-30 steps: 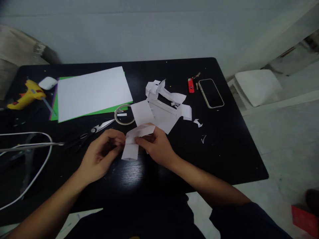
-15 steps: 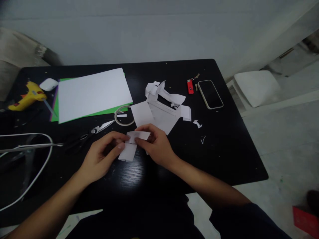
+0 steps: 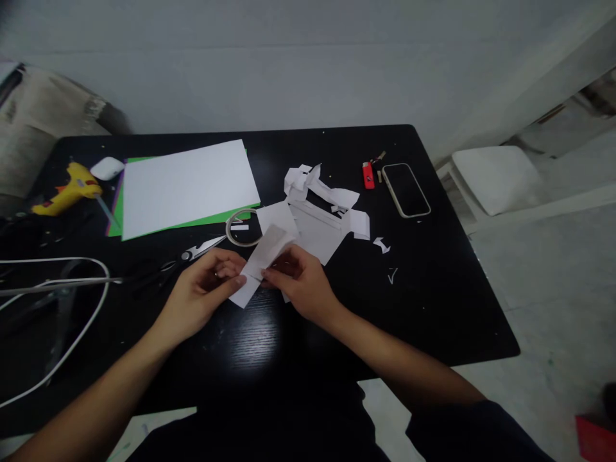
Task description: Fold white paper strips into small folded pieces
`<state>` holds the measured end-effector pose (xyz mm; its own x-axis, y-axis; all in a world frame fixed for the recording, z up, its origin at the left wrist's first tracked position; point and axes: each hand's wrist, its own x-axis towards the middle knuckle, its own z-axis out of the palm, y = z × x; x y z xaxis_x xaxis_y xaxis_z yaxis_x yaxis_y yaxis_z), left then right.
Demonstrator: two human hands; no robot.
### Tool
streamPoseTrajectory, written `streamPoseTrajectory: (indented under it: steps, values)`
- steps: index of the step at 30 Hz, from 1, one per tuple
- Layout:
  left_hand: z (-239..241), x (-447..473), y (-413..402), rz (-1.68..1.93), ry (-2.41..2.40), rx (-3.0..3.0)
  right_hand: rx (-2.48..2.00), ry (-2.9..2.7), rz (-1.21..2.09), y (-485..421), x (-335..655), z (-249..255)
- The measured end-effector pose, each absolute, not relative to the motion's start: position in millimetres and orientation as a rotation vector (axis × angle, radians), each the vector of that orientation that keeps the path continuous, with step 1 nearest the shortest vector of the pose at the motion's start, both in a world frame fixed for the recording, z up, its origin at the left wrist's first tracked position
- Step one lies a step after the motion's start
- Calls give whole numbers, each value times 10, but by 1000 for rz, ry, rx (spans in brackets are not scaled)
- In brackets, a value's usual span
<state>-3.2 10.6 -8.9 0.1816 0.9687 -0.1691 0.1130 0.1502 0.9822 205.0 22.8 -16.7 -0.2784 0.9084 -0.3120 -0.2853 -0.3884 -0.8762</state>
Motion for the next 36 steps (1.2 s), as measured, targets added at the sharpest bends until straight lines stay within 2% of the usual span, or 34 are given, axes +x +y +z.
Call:
streamPoseTrajectory:
  steps: [6,18,36]
  values:
    - [-145,-9,134,1000,1123,1135,-1073,-889,1845,259,2058,-159]
    - [-163,55,122,946,990,1133,-1088,-833,1895,282,2045,-171]
    - [-186,-15,49,1196,1147,1583,-1031,-980,1992,252,2068,-161]
